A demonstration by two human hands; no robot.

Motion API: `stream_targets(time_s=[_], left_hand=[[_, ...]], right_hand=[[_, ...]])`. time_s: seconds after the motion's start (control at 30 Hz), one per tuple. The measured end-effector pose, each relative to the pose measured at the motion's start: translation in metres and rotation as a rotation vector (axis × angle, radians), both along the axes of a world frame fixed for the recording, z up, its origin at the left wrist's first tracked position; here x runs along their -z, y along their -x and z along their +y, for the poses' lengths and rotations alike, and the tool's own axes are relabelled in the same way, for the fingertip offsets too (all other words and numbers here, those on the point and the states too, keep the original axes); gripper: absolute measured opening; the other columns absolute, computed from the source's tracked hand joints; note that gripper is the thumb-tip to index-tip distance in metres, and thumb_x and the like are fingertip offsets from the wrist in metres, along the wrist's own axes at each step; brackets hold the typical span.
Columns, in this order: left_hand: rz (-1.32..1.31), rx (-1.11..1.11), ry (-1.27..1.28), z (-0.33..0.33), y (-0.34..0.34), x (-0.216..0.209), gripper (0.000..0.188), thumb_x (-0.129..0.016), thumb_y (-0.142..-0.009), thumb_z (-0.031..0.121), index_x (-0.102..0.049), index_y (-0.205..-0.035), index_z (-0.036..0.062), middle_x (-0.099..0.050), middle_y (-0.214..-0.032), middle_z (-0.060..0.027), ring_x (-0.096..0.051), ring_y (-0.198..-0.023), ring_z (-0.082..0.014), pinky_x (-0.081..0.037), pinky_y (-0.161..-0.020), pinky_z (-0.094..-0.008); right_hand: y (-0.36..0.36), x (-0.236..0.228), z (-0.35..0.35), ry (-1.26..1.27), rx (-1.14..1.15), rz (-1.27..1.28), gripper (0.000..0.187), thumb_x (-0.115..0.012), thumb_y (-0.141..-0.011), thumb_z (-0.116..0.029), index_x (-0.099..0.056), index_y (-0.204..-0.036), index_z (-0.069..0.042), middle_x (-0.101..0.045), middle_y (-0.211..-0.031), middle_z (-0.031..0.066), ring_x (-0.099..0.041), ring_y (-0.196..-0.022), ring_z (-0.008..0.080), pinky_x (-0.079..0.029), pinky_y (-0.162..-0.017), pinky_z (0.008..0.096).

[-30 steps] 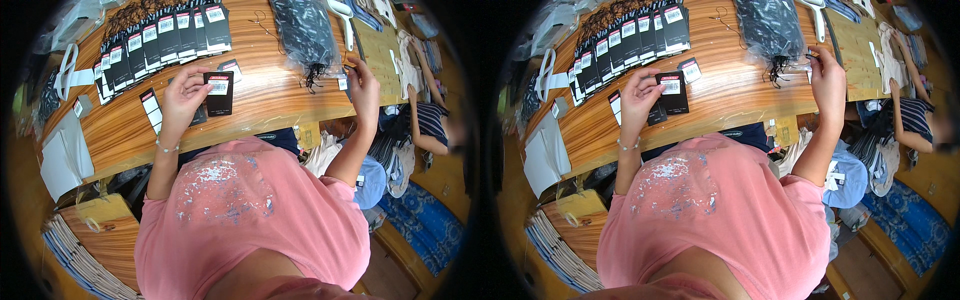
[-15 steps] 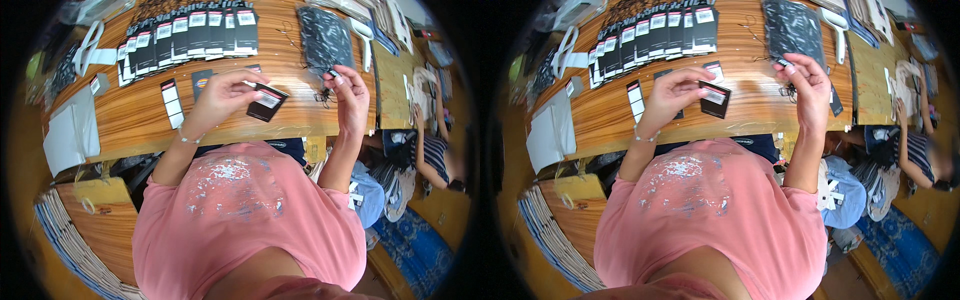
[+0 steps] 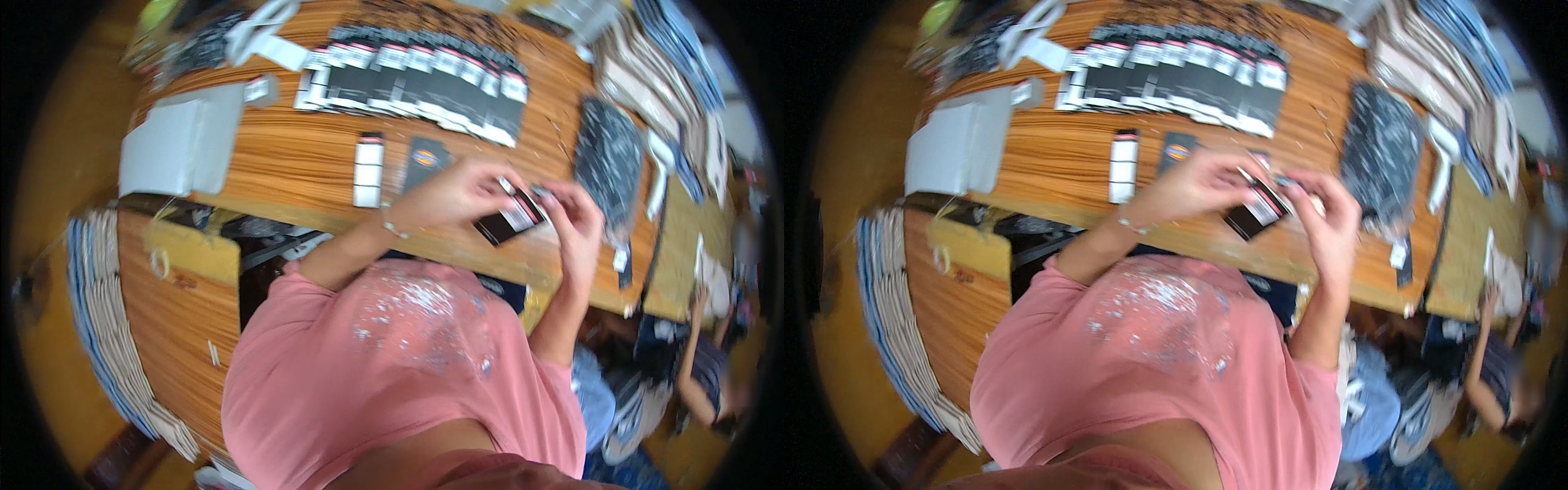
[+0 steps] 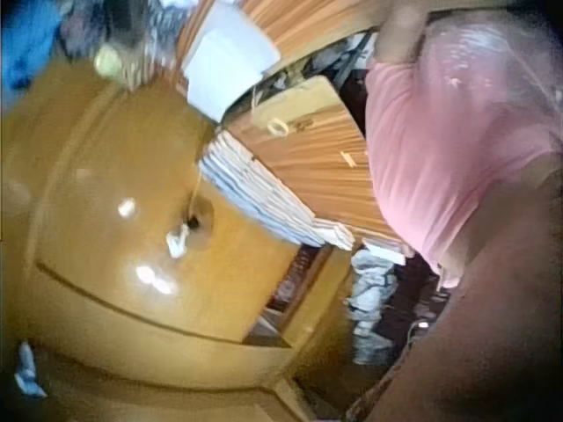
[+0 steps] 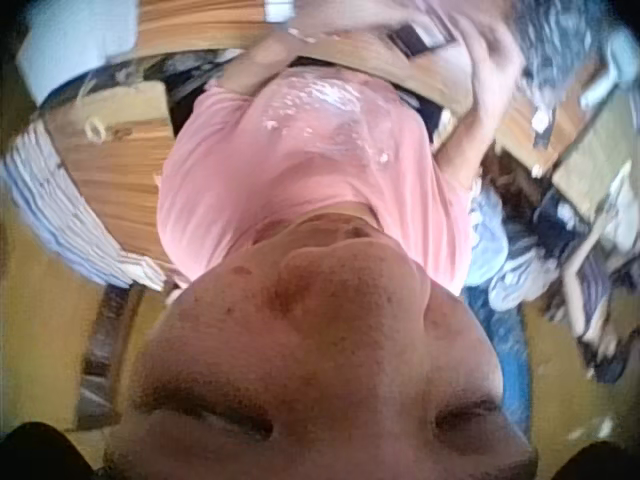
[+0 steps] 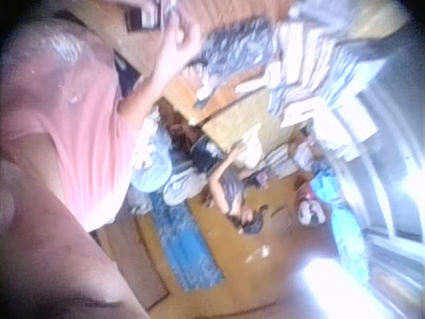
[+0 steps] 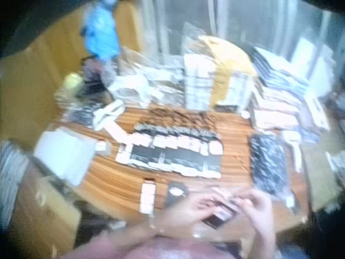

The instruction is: The person attaches plastic security fasteners and brand tags to garment labels and arranges the tagged items on a table.

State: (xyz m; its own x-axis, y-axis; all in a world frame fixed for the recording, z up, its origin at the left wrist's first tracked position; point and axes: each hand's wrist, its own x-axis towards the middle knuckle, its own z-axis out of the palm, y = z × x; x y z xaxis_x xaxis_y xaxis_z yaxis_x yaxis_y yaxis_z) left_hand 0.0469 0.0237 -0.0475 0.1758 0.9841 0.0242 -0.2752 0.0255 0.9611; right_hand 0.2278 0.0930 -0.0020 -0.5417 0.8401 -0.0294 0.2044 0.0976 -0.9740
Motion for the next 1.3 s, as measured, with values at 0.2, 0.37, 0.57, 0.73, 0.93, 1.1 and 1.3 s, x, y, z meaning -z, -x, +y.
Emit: stream_targets(time_s=[0.2,0.37,0.57,0.73,0.93,1.1,1.3], left_hand=[[0.088,0.050,-0.027,-0.001,0.012,-0.012,0.020,-0.061,-0.079,0.006,-0.057,-0.097,-0.0016,-0.060,-0.084,-0.0047,-0.057,-0.076,-0.0059,-0.047,-0.066,-0.0185],[0.232,0.005,-0.036,-0.010,0.032,-0.016,0.022,-0.063,-0.077,0.006,-0.058,-0.096,-0.0030,-0.060,-0.083,-0.0035,-0.056,-0.072,-0.0056,-0.047,-0.065,-0.0184],[0.377,0.120,-0.049,-0.007,0.035,-0.025,0.020,-0.062,-0.076,0.006,-0.059,-0.094,-0.0030,-0.061,-0.078,-0.0051,-0.056,-0.067,-0.0062,-0.046,-0.059,-0.0197],[0.429,0.200,-0.110,0.001,0.015,-0.014,0.019,-0.062,-0.075,0.006,-0.060,-0.092,-0.0022,-0.061,-0.074,-0.0059,-0.055,-0.063,-0.0071,-0.044,-0.056,-0.0216],[0.530,0.152,-0.165,0.002,0.007,-0.013,0.018,-0.062,-0.074,0.006,-0.061,-0.091,0.0001,-0.061,-0.073,-0.0087,-0.053,-0.061,-0.0085,-0.043,-0.054,-0.0246],[0.386,0.127,-0.032,0.002,0.006,-0.010,0.020,-0.061,-0.078,0.011,-0.061,-0.096,0.0028,-0.062,-0.079,-0.0063,-0.055,-0.068,-0.0080,-0.045,-0.060,-0.0224],[0.449,0.061,-0.015,0.005,0.012,-0.020,0.018,-0.060,-0.077,0.003,-0.061,-0.095,0.0020,-0.061,-0.083,-0.0037,-0.056,-0.074,-0.0073,-0.046,-0.065,-0.0201]], right_hand=[[-0.013,0.004,0.005,0.080,0.112,0.174,0.013,-0.052,-0.081,0.001,-0.056,-0.093,0.002,-0.061,-0.090,0.0113,-0.057,-0.088,0.0167,-0.042,-0.083,0.0280],[-0.028,0.028,0.018,0.279,0.129,0.390,0.012,-0.053,-0.081,-0.001,-0.054,-0.093,0.001,-0.061,-0.084,0.0104,-0.059,-0.083,0.0179,-0.044,-0.081,0.0303],[-0.047,0.044,0.020,0.102,-0.033,-0.193,0.015,-0.053,-0.078,0.001,-0.058,-0.092,0.001,-0.060,-0.088,0.0073,-0.056,-0.085,0.0162,-0.040,-0.081,0.0268],[-0.020,0.028,0.001,0.059,-0.171,-0.037,0.032,-0.047,-0.074,0.005,-0.053,-0.105,0.001,-0.055,-0.109,0.0107,-0.049,-0.105,0.0202,-0.033,-0.092,0.0288],[-0.010,0.050,0.006,0.538,-0.393,0.087,0.036,-0.045,-0.078,0.004,-0.044,-0.114,0.002,-0.055,-0.106,0.0082,-0.051,-0.098,0.0128,-0.037,-0.085,0.0245],[-0.013,0.068,0.013,0.544,-0.330,0.100,0.038,-0.050,-0.081,-0.007,-0.042,-0.117,0.002,-0.054,-0.110,0.0073,-0.050,-0.102,0.0131,-0.037,-0.088,0.0245],[0.006,0.052,0.022,0.610,-0.467,0.258,0.034,-0.052,-0.082,-0.010,-0.046,-0.115,-0.005,-0.055,-0.086,-0.0010,-0.049,-0.078,0.0047,-0.037,-0.067,0.0181]])
